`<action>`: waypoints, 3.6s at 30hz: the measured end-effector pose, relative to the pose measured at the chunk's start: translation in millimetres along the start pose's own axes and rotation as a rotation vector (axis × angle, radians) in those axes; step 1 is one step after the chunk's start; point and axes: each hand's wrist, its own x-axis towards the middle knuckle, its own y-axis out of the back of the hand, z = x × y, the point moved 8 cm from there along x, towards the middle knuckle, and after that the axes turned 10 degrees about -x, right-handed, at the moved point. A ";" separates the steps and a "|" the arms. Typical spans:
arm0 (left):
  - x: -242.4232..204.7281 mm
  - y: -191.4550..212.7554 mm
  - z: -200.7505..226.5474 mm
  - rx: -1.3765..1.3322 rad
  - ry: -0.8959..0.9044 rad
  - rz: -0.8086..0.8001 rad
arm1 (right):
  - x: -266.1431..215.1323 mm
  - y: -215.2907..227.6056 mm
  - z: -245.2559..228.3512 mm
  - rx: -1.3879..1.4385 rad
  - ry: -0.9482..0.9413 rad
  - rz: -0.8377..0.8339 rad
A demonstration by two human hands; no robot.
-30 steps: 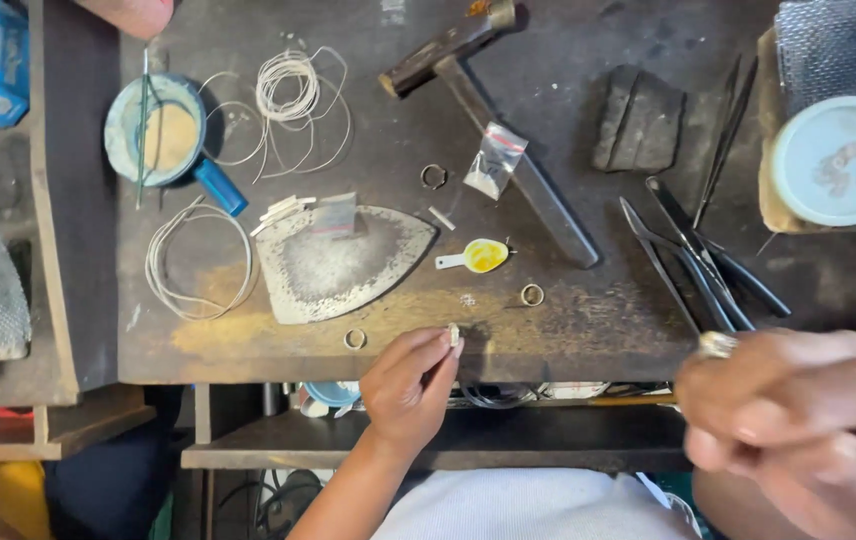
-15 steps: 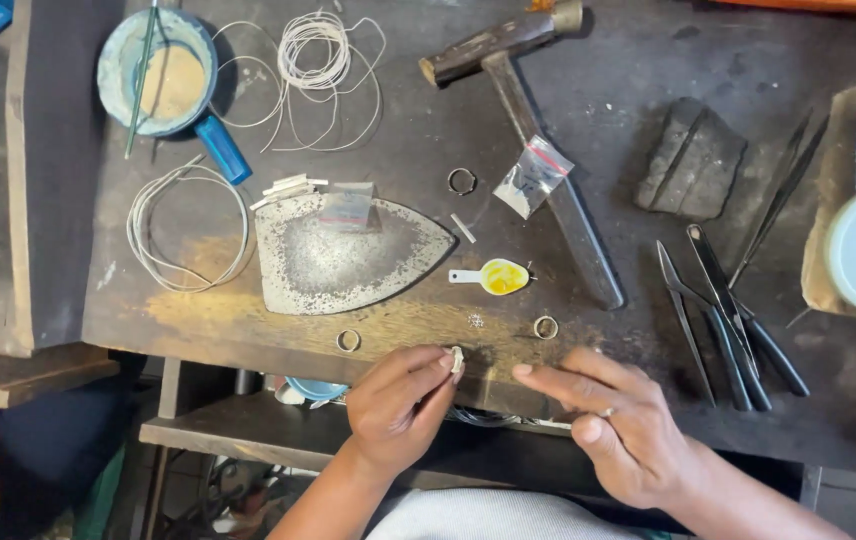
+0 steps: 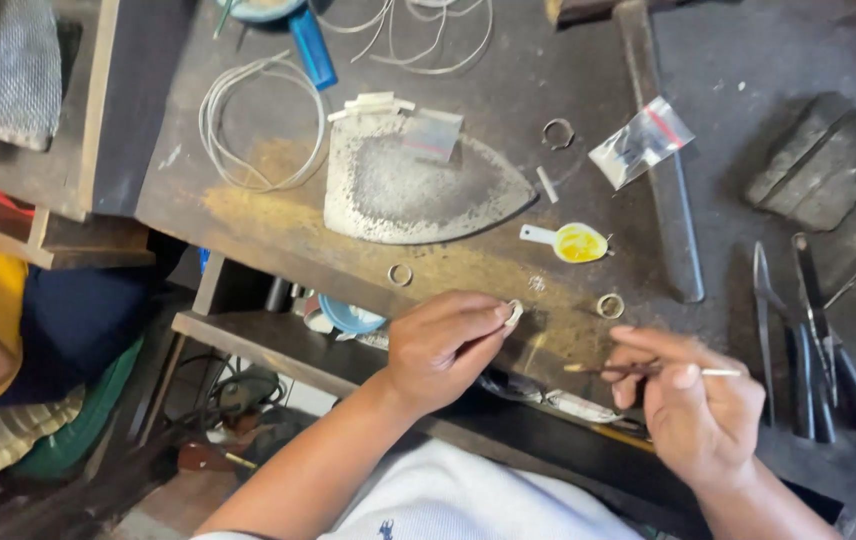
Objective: Applying flux to small jewelry components using a brush at a workbench.
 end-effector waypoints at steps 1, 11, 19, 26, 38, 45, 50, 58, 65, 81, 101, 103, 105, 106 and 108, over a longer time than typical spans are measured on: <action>-2.7 0.6 -0.1 -0.025 0.000 0.001 | -1.7 1.4 4.2 0.026 -0.034 0.018; -4.8 6.0 -6.2 -0.127 0.056 0.050 | 5.1 8.1 7.9 0.127 0.014 0.086; -5.3 6.5 -4.9 -0.127 0.059 0.055 | 7.6 8.1 6.6 0.158 0.020 0.149; -2.7 6.9 -1.3 -0.086 0.095 0.036 | 8.9 9.7 8.7 0.165 -0.007 0.126; 0.2 2.9 -3.5 -0.072 0.051 -0.051 | 28.4 42.9 -70.5 -0.295 0.141 0.321; 1.5 0.1 -8.2 -0.086 0.054 -0.087 | 49.1 24.3 -42.7 -0.322 -0.094 0.426; 5.1 -1.5 -9.7 -0.081 0.074 -0.097 | 57.0 26.9 -40.1 -0.317 -0.020 0.405; 6.9 -1.9 -10.0 -0.052 0.075 -0.095 | 60.5 25.8 -30.1 -0.288 -0.066 0.425; 6.8 -1.0 -10.5 -0.079 0.089 -0.074 | 63.4 20.3 -36.9 -0.324 -0.067 0.398; 7.1 -1.3 -11.9 -0.087 0.105 -0.085 | 62.7 14.3 -36.8 -0.449 -0.098 0.346; 6.0 -3.1 -9.4 -0.087 0.074 -0.111 | 62.2 11.2 -34.3 -0.657 -0.050 0.320; 7.1 -2.8 -9.6 -0.094 0.076 -0.109 | 62.9 10.2 -35.1 -0.661 -0.039 0.317; 6.4 -2.9 -9.3 -0.105 0.081 -0.109 | 61.8 9.9 -35.1 -0.668 -0.032 0.315; 6.3 -3.0 -9.7 -0.098 0.081 -0.108 | 62.0 9.7 -34.9 -0.681 -0.030 0.311; 6.5 -3.5 -10.0 -0.092 0.083 -0.108 | 62.1 9.9 -35.3 -0.693 -0.030 0.308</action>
